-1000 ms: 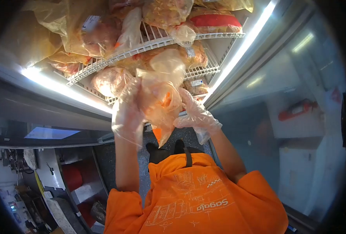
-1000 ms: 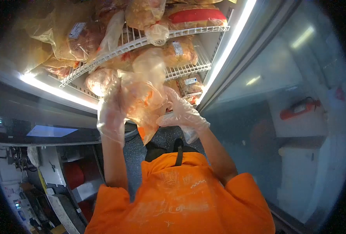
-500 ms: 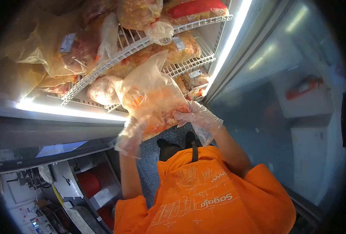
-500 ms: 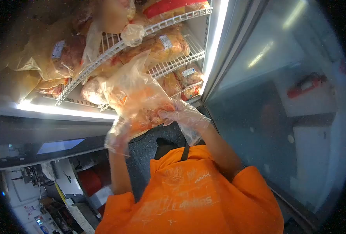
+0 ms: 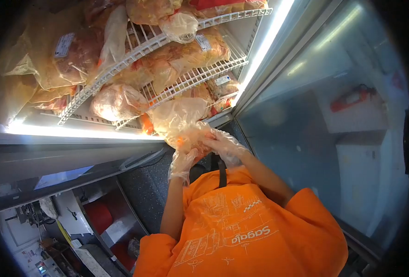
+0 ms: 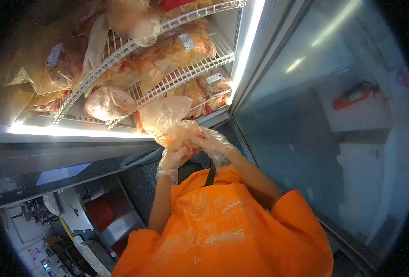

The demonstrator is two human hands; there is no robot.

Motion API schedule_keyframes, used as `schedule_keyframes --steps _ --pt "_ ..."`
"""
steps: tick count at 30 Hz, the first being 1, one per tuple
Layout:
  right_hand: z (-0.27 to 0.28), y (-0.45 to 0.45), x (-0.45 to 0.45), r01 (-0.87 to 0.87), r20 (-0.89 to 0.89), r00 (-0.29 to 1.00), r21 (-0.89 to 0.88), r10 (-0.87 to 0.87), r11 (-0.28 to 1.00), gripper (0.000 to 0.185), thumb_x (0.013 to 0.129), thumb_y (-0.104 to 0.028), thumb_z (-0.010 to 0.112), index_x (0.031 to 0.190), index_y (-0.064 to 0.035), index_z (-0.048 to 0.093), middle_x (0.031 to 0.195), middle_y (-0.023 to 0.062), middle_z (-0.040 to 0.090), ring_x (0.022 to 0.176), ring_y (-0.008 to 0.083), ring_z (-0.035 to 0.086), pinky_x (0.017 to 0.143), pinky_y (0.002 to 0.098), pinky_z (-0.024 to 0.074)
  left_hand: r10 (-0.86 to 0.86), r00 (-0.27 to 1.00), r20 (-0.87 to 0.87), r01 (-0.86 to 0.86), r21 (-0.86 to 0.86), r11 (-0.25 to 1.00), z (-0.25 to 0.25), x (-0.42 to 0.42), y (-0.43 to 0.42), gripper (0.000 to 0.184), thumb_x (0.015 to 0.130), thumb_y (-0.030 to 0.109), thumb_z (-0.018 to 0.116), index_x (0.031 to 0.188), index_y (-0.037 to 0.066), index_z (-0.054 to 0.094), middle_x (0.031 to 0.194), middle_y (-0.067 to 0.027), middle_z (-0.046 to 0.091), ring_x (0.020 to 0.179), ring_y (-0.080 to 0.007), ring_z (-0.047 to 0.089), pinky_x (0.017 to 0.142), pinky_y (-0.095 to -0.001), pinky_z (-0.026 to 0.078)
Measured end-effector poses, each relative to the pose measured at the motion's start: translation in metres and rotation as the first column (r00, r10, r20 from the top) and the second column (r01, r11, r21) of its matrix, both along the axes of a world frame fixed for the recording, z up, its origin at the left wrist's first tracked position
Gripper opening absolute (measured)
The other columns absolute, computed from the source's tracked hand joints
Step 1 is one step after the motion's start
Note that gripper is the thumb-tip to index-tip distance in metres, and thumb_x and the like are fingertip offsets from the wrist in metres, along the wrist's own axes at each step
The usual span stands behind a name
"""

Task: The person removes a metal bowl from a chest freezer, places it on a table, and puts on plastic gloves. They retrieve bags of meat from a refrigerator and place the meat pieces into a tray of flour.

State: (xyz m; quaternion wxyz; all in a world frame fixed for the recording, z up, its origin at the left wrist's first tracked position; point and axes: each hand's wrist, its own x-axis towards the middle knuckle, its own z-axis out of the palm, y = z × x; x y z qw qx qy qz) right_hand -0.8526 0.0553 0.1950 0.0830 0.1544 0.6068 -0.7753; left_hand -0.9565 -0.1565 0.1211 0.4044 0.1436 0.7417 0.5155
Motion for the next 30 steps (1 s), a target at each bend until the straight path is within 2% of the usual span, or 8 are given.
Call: schedule_keyframes --steps 3,9,13,18,22,25,28,30 --pt "-0.015 0.013 0.001 -0.088 0.342 0.939 0.171 0.024 0.981 0.027 0.094 -0.031 0.061 0.111 -0.0101 0.059 0.084 -0.0022 0.061 0.062 0.0083 0.053 0.054 0.0257 0.0460 0.173 0.881 0.440 -0.246 0.115 0.962 0.034 0.007 0.015 0.057 0.077 0.001 0.072 0.131 0.005 0.052 0.114 -0.0063 0.062 0.100 -0.0177 0.061 0.085 -0.0314 0.051" --pt "-0.037 0.015 -0.008 0.168 0.204 0.968 -0.099 -0.145 0.981 0.023 0.093 -0.025 0.063 0.111 -0.0105 0.063 0.081 -0.0020 0.062 0.061 0.0090 0.055 0.053 0.0251 0.0465 0.230 0.961 0.156 -0.264 0.262 0.928 0.022 0.001 0.031 0.059 0.080 0.001 0.070 0.134 0.004 0.047 0.116 -0.0075 0.061 0.103 -0.0183 0.061 0.089 -0.0331 0.052" --pt "-0.009 0.052 -0.035 0.121 0.103 0.988 -0.012 -0.119 0.993 0.021 0.094 -0.024 0.062 0.111 -0.0115 0.063 0.086 -0.0024 0.063 0.064 0.0085 0.056 0.055 0.0240 0.0469 0.366 0.832 0.416 -0.471 0.183 0.863 0.075 -0.031 0.056 0.056 0.083 0.005 0.070 0.133 0.005 0.047 0.120 -0.0074 0.060 0.107 -0.0185 0.060 0.091 -0.0336 0.051" --pt "0.001 0.062 -0.084 0.295 -0.076 0.937 -0.346 -0.340 0.891 0.022 0.095 -0.023 0.061 0.114 -0.0129 0.061 0.101 -0.0005 0.064 0.085 0.0119 0.062 0.073 0.0285 0.0504 0.349 0.812 0.467 -0.577 0.559 0.595 0.093 -0.043 0.053 0.057 0.088 0.012 0.069 0.138 0.009 0.042 0.133 -0.0141 0.054 0.118 -0.0251 0.058 0.092 -0.0382 0.054" --pt "-0.004 0.045 -0.103 0.270 -0.127 0.844 -0.737 -0.520 0.619 0.027 0.095 -0.023 0.061 0.119 -0.0115 0.059 0.112 0.0049 0.064 0.102 0.0169 0.061 0.088 0.0325 0.0482 0.465 0.811 0.354 -0.577 0.355 0.736 0.089 -0.024 0.024 0.045 0.092 0.015 0.066 0.134 0.008 0.049 0.128 -0.0092 0.057 0.118 -0.0184 0.055 0.096 -0.0305 0.048" --pt "0.006 0.033 -0.094 0.238 -0.145 0.970 0.417 -0.194 0.877 0.043 0.088 -0.028 0.070 0.125 -0.0085 0.059 0.129 0.0139 0.059 0.121 0.0225 0.054 0.102 0.0353 0.0438 0.451 0.889 -0.074 -0.440 0.127 0.889 0.031 -0.013 -0.022 0.032 0.093 0.015 0.065 0.122 0.004 0.057 0.123 -0.0075 0.059 0.110 -0.0158 0.059 0.094 -0.0282 0.048" --pt "0.121 0.044 -0.075 -0.178 0.096 0.984 0.513 0.151 0.840 0.047 0.086 -0.031 0.072 0.124 -0.0067 0.061 0.129 0.0137 0.059 0.123 0.0230 0.052 0.104 0.0361 0.0429 0.553 0.813 0.183 -0.579 0.162 0.799 0.023 0.017 -0.067 0.030 0.092 0.013 0.065 0.119 0.003 0.060 0.114 -0.0063 0.062 0.103 -0.0146 0.060 0.092 -0.0274 0.048" --pt "0.135 0.050 -0.080 -0.146 -0.172 0.974 0.014 0.147 0.989 0.050 0.089 -0.040 0.067 0.124 -0.0045 0.060 0.128 0.0158 0.059 0.124 0.0286 0.051 0.098 0.0403 0.0461 0.571 0.811 0.130 -0.584 0.102 0.805 0.011 0.027 -0.096 0.029 0.091 0.013 0.065 0.118 0.003 0.061 0.110 -0.0062 0.063 0.101 -0.0143 0.060 0.091 -0.0275 0.048"
